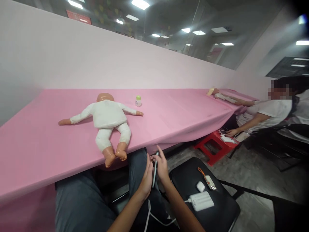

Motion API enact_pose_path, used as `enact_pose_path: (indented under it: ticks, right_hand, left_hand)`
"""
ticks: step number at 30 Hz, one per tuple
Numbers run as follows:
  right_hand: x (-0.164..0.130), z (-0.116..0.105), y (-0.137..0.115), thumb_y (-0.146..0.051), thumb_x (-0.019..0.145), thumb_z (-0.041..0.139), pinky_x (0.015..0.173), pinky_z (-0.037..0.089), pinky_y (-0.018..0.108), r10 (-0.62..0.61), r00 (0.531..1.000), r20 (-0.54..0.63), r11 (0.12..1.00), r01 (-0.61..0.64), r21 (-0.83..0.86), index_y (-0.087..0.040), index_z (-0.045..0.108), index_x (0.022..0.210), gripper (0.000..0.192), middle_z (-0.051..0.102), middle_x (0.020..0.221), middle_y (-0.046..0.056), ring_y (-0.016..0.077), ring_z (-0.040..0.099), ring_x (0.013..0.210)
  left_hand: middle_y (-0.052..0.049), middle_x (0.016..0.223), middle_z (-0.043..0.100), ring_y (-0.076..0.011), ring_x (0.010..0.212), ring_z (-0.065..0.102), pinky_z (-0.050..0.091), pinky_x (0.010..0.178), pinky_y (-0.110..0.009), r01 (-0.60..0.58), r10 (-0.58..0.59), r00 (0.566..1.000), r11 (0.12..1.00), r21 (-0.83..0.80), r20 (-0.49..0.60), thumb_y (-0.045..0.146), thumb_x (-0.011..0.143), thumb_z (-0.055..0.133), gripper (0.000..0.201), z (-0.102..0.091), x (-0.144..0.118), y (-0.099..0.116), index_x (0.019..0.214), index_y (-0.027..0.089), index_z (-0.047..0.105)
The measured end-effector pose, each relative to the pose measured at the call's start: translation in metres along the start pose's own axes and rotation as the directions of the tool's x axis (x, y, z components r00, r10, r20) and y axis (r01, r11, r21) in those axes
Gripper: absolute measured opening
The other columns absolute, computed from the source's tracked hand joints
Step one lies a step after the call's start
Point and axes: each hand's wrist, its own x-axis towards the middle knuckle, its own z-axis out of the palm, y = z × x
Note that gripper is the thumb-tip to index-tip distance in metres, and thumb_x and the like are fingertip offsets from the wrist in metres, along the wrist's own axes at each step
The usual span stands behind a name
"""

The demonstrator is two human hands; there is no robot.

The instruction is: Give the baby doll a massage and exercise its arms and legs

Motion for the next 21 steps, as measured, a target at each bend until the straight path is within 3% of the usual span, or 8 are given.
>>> enact_pose_path:
  ticks: [2,5,6,8,10,13,18,21]
  right_hand:
    - [0.018,-0.04,0.009,-0.058,0.088,0.06,0.076,0.059,0.036,0.066,0.98,-0.19,0.998,-0.065,0.007,-0.025,0.043,0.152,0.073,0.066,0.121,0.007,0.0187,0.068,0.083]
    - [0.038,-0.115,0.025,-0.06,0.086,0.057,0.08,0.058,0.036,0.052,0.909,-0.413,0.906,-0.216,-0.363,-0.018,0.052,0.143,0.071,0.066,0.12,0.012,0.0247,0.069,0.093]
    - [0.042,-0.14,0.031,-0.057,0.086,0.057,0.087,0.055,0.036,0.025,0.89,-0.454,0.789,-0.296,-0.538,-0.016,0.057,0.138,0.066,0.066,0.122,0.015,0.0277,0.068,0.103]
    - [0.044,-0.183,0.043,-0.059,0.089,0.053,0.093,0.052,0.038,-0.007,0.839,-0.545,0.451,-0.484,-0.75,-0.016,0.058,0.136,0.064,0.063,0.126,0.019,0.0311,0.067,0.109]
    - [0.04,-0.214,0.053,-0.058,0.091,0.051,0.093,0.05,0.044,-0.019,0.789,-0.614,0.352,-0.569,-0.743,-0.009,0.054,0.138,0.068,0.056,0.133,0.027,0.0364,0.066,0.11]
    - [0.028,-0.235,0.067,-0.059,0.09,0.052,0.092,0.048,0.047,-0.026,0.756,-0.654,0.272,-0.624,-0.733,-0.004,0.053,0.135,0.071,0.054,0.131,0.03,0.0401,0.064,0.111]
    - [0.014,-0.234,0.084,-0.062,0.084,0.062,0.098,0.041,0.051,-0.064,0.742,-0.668,0.181,-0.649,-0.739,-0.002,0.067,0.114,0.067,0.059,0.124,0.033,0.0452,0.054,0.121]
    - [0.022,-0.231,0.078,-0.054,0.086,0.061,0.103,0.037,0.053,-0.134,0.75,-0.648,0.19,-0.622,-0.759,0.002,0.065,0.12,0.066,0.052,0.135,0.038,0.0469,0.046,0.129]
  left_hand:
    - [0.001,0.172,0.013,-0.0245,0.158,0.007,0.005,0.129,-0.042,-0.071,0.075,0.997,0.988,0.136,-0.024,0.061,0.093,0.06,0.076,-0.004,0.002,0.002,0.16,0.034,0.033]
    - [-0.001,0.172,0.014,-0.0285,0.158,0.012,0.013,0.129,-0.045,-0.122,0.136,0.989,0.969,0.213,-0.053,0.056,0.093,0.063,0.067,-0.021,0.0,0.009,0.154,0.034,0.044]
    - [-0.002,0.172,0.014,-0.0302,0.157,0.018,0.018,0.128,-0.046,-0.129,0.144,0.988,0.971,0.202,-0.061,0.055,0.094,0.063,0.065,-0.027,-0.002,0.012,0.153,0.035,0.045]
    - [-0.003,0.172,0.013,-0.0324,0.154,0.028,0.026,0.125,-0.047,-0.145,0.163,0.984,0.97,0.197,-0.077,0.053,0.093,0.064,0.063,-0.038,-0.006,0.017,0.151,0.036,0.047]
    - [-0.002,0.172,0.014,-0.0332,0.152,0.031,0.029,0.124,-0.047,-0.168,0.192,0.977,0.959,0.229,-0.088,0.051,0.092,0.065,0.061,-0.045,-0.011,0.022,0.149,0.037,0.049]
    - [0.0,0.172,0.015,-0.0338,0.152,0.032,0.032,0.123,-0.048,-0.177,0.206,0.975,0.947,0.268,-0.084,0.048,0.093,0.064,0.056,-0.045,-0.019,0.027,0.147,0.038,0.052]
    - [0.0,0.17,0.021,-0.0325,0.151,0.033,0.038,0.12,-0.044,-0.186,0.217,0.974,0.926,0.328,-0.061,0.047,0.095,0.062,0.048,-0.031,-0.034,0.043,0.141,0.035,0.059]
    - [-0.007,0.158,0.042,-0.0323,0.142,0.045,0.048,0.112,-0.042,-0.279,0.323,0.945,0.874,0.398,-0.048,0.045,0.095,0.061,0.039,-0.031,-0.05,0.069,0.13,0.028,0.066]
